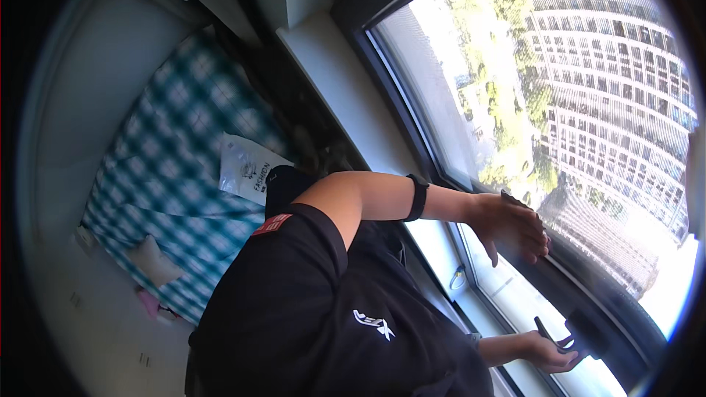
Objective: The person wipes the upper, lower, and side edges of a window pane with a cloth. The person then closes the window and locks the handle.
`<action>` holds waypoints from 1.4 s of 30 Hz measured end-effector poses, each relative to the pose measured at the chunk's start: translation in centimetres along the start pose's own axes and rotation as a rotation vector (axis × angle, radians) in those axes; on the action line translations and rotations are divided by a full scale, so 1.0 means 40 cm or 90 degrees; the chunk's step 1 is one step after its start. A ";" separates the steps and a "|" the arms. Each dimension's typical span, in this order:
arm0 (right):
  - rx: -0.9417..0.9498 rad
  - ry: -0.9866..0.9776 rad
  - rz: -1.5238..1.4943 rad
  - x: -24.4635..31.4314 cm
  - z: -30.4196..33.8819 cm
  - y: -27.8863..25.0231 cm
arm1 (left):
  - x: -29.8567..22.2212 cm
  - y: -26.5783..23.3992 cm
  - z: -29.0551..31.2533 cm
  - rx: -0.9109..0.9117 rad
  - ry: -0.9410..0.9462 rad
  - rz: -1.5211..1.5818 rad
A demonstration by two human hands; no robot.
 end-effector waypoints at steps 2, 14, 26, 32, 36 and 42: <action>0.002 -0.005 -0.006 0.019 0.014 0.002 | 0.048 -0.043 -0.006 -0.099 0.002 -0.004; 0.041 -0.003 -0.029 0.039 0.022 0.015 | 0.540 -0.269 0.471 -0.534 -1.000 -0.189; 0.051 -0.014 -0.040 -0.076 -0.027 0.015 | 0.559 -0.345 0.874 -0.443 -1.053 -0.564; 0.052 -0.022 -0.025 -0.151 -0.061 -0.019 | 0.625 -0.430 1.008 -0.452 -1.221 -0.520; 0.013 -0.051 0.084 -0.066 -0.015 -0.023 | 0.606 -0.458 0.945 -0.441 -1.162 -0.576; -0.003 0.001 0.014 -0.055 -0.007 -0.024 | 0.588 -0.475 0.862 -0.497 -1.225 -0.439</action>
Point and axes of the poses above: each hand's wrist, its own z-axis away from the middle knuckle, its own y-axis out of the palm, x = y × z, the point moved 9 cm from there along -z, towards the middle knuckle, and after that the axes turned 15 degrees about -x, right-handed, at the moved point
